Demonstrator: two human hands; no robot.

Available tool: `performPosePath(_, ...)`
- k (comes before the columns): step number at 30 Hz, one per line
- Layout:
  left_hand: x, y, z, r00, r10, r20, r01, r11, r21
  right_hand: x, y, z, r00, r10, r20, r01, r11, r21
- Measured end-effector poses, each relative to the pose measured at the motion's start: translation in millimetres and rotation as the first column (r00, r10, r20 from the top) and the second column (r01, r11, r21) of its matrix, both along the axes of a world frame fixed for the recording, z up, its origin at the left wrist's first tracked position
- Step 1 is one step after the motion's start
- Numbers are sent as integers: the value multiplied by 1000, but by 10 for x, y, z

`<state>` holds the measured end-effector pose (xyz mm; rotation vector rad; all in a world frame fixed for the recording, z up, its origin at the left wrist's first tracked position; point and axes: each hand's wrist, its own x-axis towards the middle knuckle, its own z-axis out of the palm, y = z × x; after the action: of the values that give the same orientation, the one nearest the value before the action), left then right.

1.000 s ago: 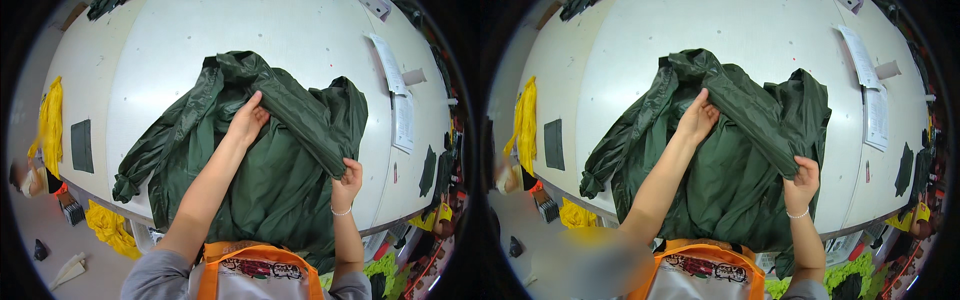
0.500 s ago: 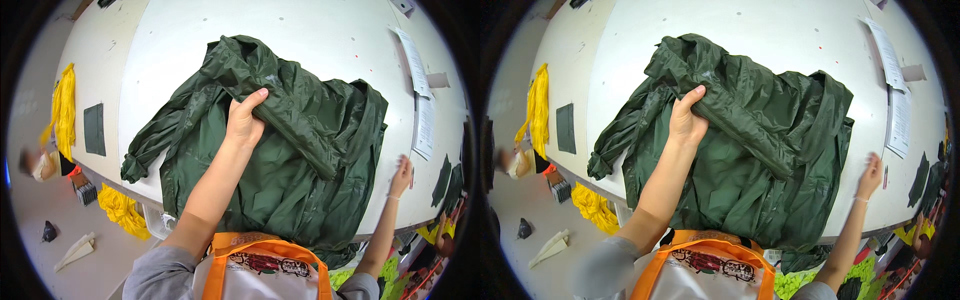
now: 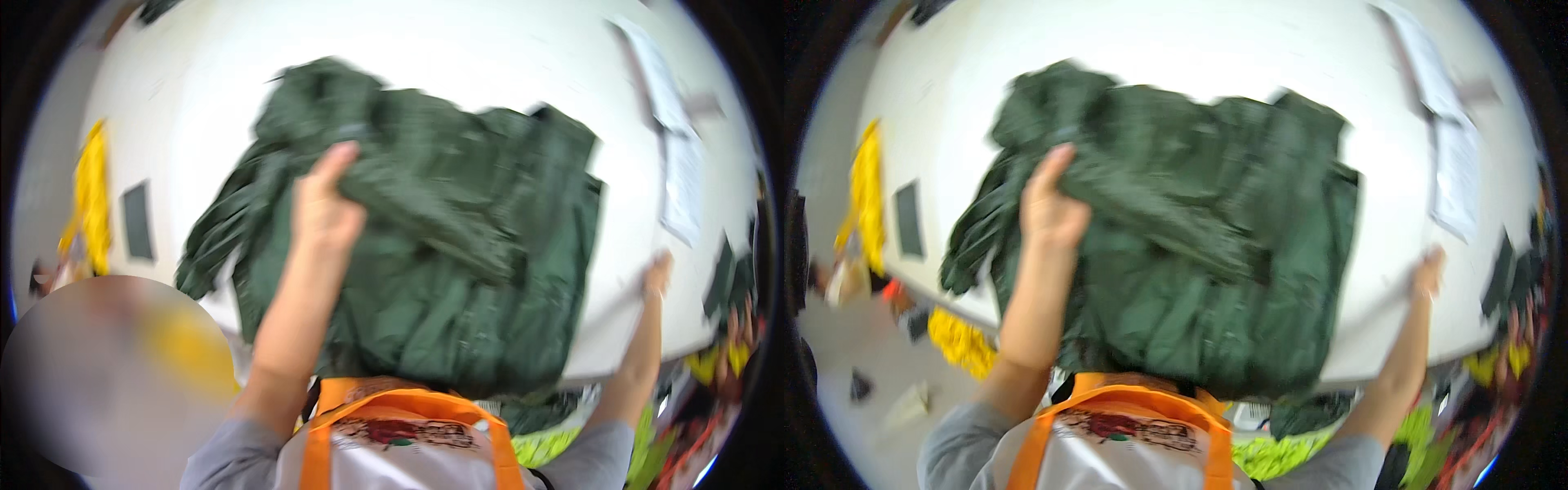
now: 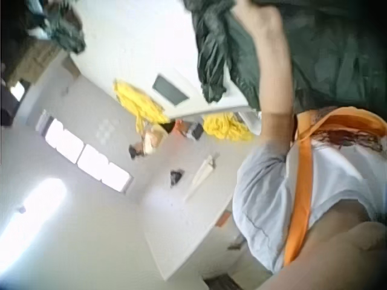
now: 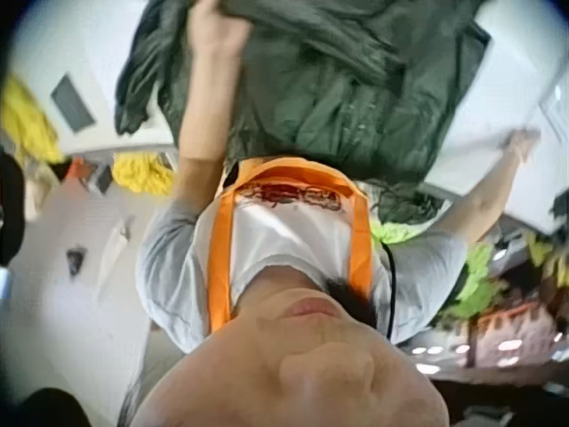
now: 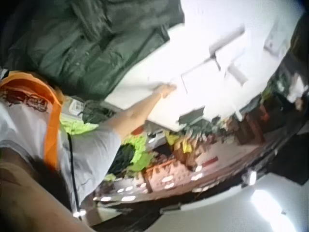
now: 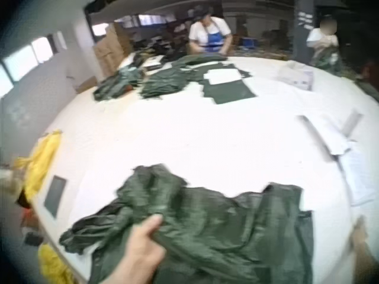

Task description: The person folds a green jacket on a white table, aligning edges and smoothing the fabric. They fold the jacket into a compact rectangle and place it into a white basket below the table.

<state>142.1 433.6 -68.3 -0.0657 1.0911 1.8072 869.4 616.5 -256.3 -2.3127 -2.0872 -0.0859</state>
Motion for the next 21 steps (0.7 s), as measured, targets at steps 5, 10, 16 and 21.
performPosePath(5,-188,-382,-62,998,19,58,-22,998,53,-1105,302,375,985,-123,-125,140,981,136)
performPosePath(10,-213,-376,-113,992,19,121,-23,999,25,-674,137,495,975,-181,-127,181,983,-12)
performPosePath(16,-19,-416,160,999,-28,29,25,994,106,-726,-464,535,987,-94,-127,110,987,119)
performPosePath(21,152,-747,471,995,-96,-12,95,950,296,-2271,-701,1309,349,-159,-923,354,935,-27)
